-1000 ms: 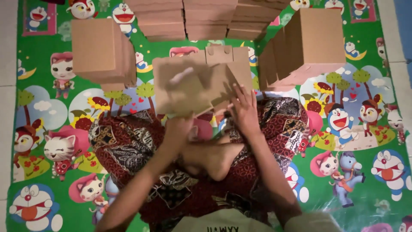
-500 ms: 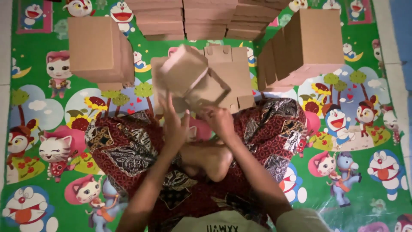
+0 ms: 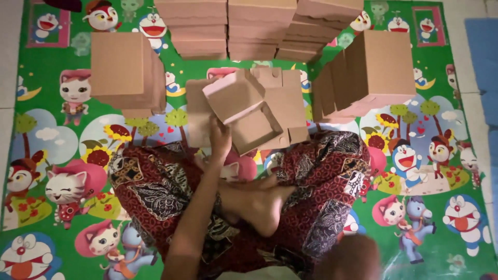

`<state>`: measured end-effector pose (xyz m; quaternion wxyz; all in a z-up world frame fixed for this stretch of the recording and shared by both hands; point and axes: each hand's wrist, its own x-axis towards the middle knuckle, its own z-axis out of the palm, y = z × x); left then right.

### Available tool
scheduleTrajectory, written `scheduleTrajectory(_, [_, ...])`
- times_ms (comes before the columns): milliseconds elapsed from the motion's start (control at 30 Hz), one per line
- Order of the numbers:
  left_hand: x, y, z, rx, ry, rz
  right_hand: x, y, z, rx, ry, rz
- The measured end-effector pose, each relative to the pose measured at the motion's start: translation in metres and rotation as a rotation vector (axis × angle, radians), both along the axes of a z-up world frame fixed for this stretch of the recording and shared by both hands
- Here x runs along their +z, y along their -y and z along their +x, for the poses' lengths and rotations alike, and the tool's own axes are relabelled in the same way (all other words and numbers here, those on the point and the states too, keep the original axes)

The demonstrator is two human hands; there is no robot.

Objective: Folding flat cardboard cutouts into small boxes and stacking them.

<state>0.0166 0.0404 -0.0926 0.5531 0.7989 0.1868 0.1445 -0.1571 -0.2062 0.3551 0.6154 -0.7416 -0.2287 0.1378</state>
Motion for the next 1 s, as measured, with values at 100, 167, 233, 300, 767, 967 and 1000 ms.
scheduleTrajectory(100, [-0.004, -0.011, -0.006, -0.006, -0.091, -0.076, -0.117, -0.011, 0.098, 0.106, -0.074, 0.058])
scheduleTrajectory(167, [0.009, -0.019, -0.007, -0.021, -0.178, -0.088, -0.231, -0.009, 0.153, 0.141, -0.095, 0.080])
scheduleTrajectory(233, [0.048, -0.023, -0.018, -0.038, -0.227, -0.073, -0.356, -0.001, 0.192, -0.428, 0.026, -0.277])
scheduleTrajectory(300, [0.002, -0.038, -0.017, -0.047, -0.212, -0.060, -0.402, -0.012, 0.207, -0.453, -0.141, -0.379])
scheduleTrajectory(767, [0.024, 0.036, -0.063, -0.149, -0.041, 0.414, -0.424, -0.038, 0.185, -0.709, -0.187, -0.240])
scheduleTrajectory(967, [0.023, 0.041, -0.034, -0.152, -0.378, -0.008, -0.407, -0.036, 0.190, -0.725, -0.571, 0.152])
scheduleTrajectory(1000, [0.045, 0.042, -0.032, -0.138, -0.368, -0.060, -0.405, -0.036, 0.189, -0.709, -0.566, 0.145])
